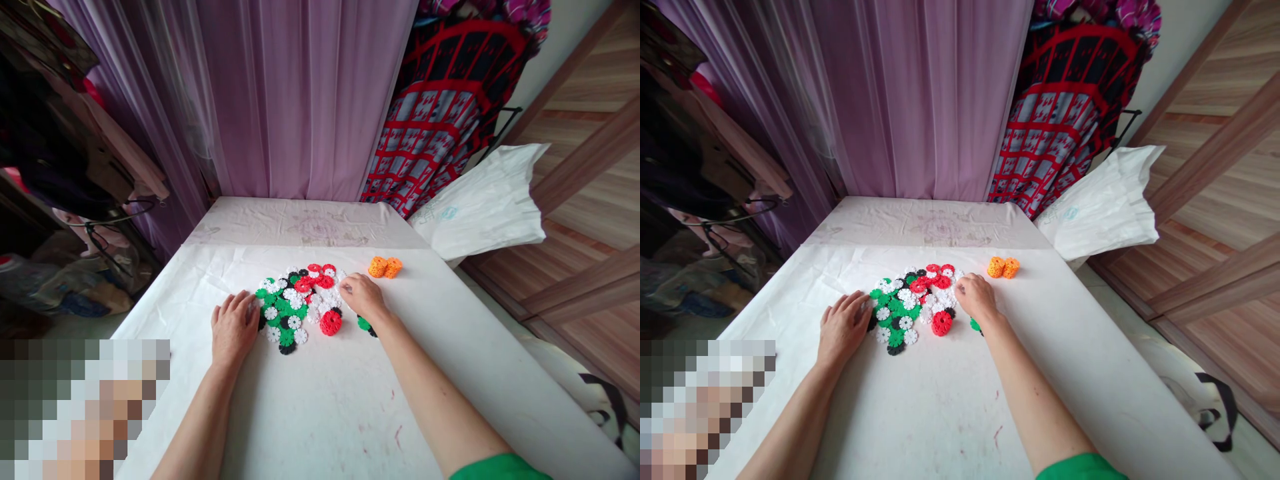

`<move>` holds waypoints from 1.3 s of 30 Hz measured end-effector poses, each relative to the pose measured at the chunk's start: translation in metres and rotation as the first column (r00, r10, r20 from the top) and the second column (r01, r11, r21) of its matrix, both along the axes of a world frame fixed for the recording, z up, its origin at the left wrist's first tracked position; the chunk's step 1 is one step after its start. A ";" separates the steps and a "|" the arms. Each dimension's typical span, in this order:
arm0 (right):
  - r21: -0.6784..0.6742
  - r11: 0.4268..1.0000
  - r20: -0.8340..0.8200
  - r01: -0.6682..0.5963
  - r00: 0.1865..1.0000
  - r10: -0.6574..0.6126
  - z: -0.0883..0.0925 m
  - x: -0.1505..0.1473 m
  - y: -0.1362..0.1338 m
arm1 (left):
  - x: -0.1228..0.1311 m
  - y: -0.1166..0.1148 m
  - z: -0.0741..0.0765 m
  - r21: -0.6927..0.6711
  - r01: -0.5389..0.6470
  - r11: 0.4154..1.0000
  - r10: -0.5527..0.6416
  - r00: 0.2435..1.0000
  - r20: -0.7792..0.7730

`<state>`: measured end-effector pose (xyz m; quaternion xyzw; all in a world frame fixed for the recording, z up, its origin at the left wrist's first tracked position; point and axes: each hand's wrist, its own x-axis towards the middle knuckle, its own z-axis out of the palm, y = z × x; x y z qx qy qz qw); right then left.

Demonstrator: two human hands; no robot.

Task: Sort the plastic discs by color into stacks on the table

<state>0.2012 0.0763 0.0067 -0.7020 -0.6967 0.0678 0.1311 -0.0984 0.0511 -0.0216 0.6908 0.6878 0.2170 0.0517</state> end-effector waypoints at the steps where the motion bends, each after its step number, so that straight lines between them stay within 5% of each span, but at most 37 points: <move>1: 0.007 1.000 -0.007 -0.008 1.000 0.008 0.001 -0.002 0.002 | 0.000 0.000 0.000 0.000 0.003 1.000 -0.003 1.000 0.001; 13: -0.057 0.998 -0.008 0.022 1.000 -0.023 0.007 -0.028 0.022 | -0.001 0.000 -0.002 0.006 0.001 1.000 -0.001 1.000 0.002; 20: 0.111 0.991 -0.350 0.080 0.936 -0.037 0.008 -0.008 -0.017 | 0.000 0.000 -0.001 0.015 0.000 1.000 0.000 1.000 0.002; 24: 0.136 0.991 -0.467 0.008 0.883 0.057 0.010 -0.007 -0.052 | 0.000 0.001 -0.003 0.015 0.007 1.000 -0.007 1.000 0.001; 29: 0.174 0.979 -0.421 -0.106 0.891 0.171 0.011 -0.016 -0.078 | -0.002 0.001 -0.003 0.009 0.013 1.000 -0.013 1.000 -0.002; 39: 0.213 0.969 -0.333 -0.128 0.923 0.195 0.006 -0.017 -0.077 | 0.000 0.000 -0.002 0.009 0.020 1.000 -0.020 1.000 0.004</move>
